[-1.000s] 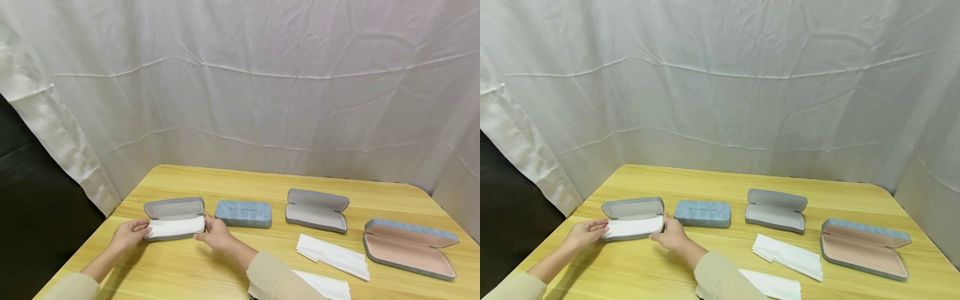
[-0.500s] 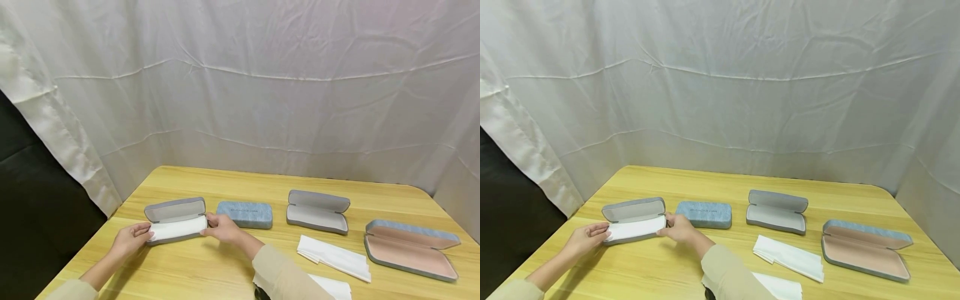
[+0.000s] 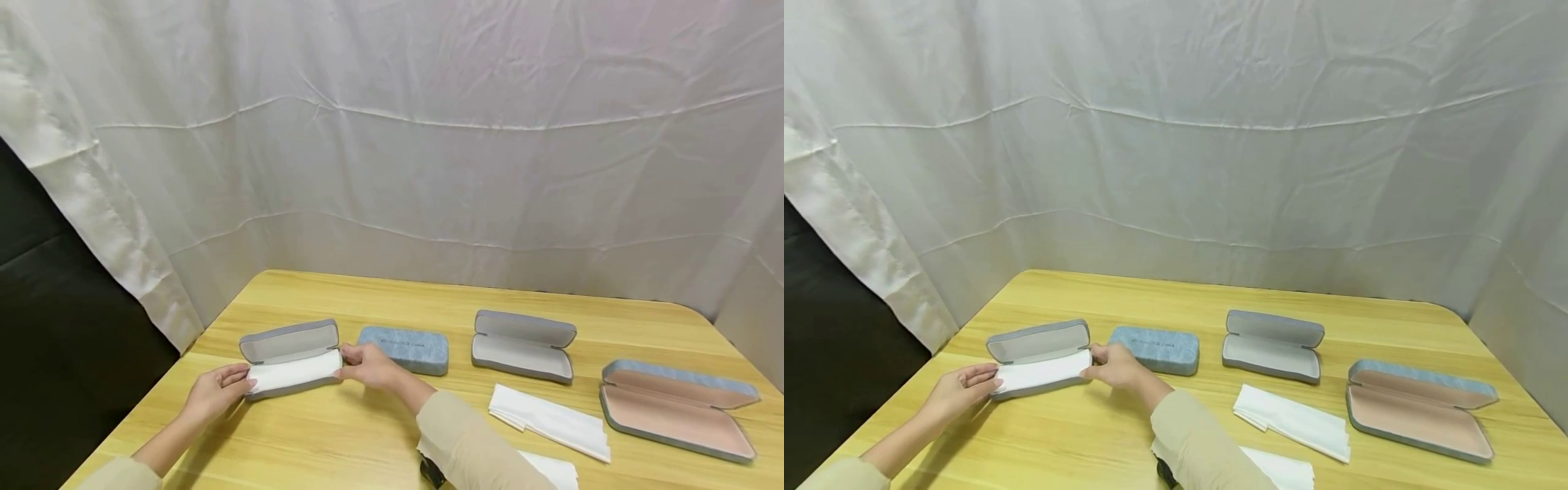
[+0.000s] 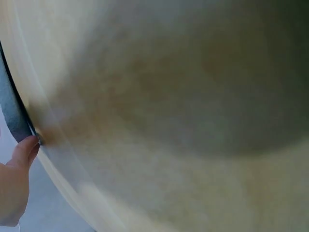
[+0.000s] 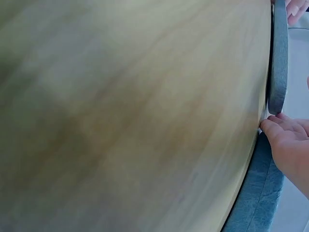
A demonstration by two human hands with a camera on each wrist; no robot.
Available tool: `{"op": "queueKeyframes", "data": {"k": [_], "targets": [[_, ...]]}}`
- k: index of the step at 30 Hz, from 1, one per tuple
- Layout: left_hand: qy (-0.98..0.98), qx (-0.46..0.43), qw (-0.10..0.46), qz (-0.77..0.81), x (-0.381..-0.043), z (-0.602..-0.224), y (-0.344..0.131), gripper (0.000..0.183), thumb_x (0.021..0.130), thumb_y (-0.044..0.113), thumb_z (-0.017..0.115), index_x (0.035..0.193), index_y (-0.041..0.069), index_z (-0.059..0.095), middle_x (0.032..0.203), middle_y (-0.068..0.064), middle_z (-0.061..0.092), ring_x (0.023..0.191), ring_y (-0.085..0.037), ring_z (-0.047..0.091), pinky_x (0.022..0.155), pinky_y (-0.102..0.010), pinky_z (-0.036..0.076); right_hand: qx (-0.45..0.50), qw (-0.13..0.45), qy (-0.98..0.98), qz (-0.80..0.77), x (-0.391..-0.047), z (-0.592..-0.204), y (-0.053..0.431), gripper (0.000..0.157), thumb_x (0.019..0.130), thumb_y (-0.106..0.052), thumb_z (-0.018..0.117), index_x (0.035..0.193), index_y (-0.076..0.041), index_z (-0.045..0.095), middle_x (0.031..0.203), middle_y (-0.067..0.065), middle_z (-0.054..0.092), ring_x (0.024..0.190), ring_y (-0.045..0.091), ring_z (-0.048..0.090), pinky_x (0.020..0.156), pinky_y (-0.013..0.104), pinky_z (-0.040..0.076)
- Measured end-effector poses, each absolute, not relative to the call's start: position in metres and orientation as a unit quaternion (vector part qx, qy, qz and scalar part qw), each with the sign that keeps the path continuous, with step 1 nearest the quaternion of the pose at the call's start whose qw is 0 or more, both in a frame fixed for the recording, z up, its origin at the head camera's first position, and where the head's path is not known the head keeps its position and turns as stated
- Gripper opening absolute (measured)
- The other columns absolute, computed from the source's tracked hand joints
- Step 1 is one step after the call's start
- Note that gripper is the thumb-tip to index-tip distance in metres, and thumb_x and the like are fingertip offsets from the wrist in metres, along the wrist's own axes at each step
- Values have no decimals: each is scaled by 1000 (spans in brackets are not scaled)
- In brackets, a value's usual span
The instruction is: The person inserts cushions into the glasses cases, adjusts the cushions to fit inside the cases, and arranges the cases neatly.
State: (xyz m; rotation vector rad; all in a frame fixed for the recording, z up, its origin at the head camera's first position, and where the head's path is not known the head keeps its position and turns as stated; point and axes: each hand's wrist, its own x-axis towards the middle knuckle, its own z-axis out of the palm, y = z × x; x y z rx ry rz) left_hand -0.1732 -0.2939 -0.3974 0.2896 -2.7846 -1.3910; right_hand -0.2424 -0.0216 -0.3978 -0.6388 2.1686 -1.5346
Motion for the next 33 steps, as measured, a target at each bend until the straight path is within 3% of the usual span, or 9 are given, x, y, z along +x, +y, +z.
{"op": "queueKeyframes", "data": {"k": [8,13,18,24,28,33], "targets": [[-883,41,15,-467,-178,-404,-296,74,84,19,68,136,-16,29,130,-34,46,118,-40,51,87,-27,52,-246,193,770,-556,-245,-401,-21,61,89,-10,60,139,9,31,147,23,28,133,33,36,106,42,35],[-889,-20,17,-457,-177,-412,-305,87,77,12,75,137,-19,21,130,-40,42,119,-46,48,93,-37,48,-238,194,774,-553,-242,-402,-26,71,91,-17,60,144,6,19,151,21,20,136,32,32,107,41,34],[-898,-51,18,-436,-179,-417,-308,94,72,12,79,137,-19,19,130,-41,41,117,-47,48,93,-42,46,-217,180,794,-539,-243,-400,-33,72,93,-26,56,146,4,16,151,20,22,137,34,29,110,42,30],[-912,-49,24,-407,-181,-418,-305,96,70,15,81,136,-19,20,129,-39,44,115,-44,50,88,-38,50,-189,172,789,-559,-248,-393,-42,71,96,-38,48,147,-1,17,149,19,29,135,35,32,109,47,31],[-912,-46,28,-406,-181,-418,-305,93,70,14,81,135,-19,22,128,-38,45,114,-43,51,83,-30,51,-176,170,780,-575,-250,-392,-47,68,95,-44,45,148,-7,21,149,16,32,136,34,31,110,48,28],[-907,-41,24,-418,-182,-417,-308,93,70,15,81,136,-16,24,128,-35,48,111,-37,54,79,-19,49,-163,165,777,-586,-251,-393,-52,69,95,-47,45,147,-6,25,148,18,32,136,36,31,110,49,29]]}}
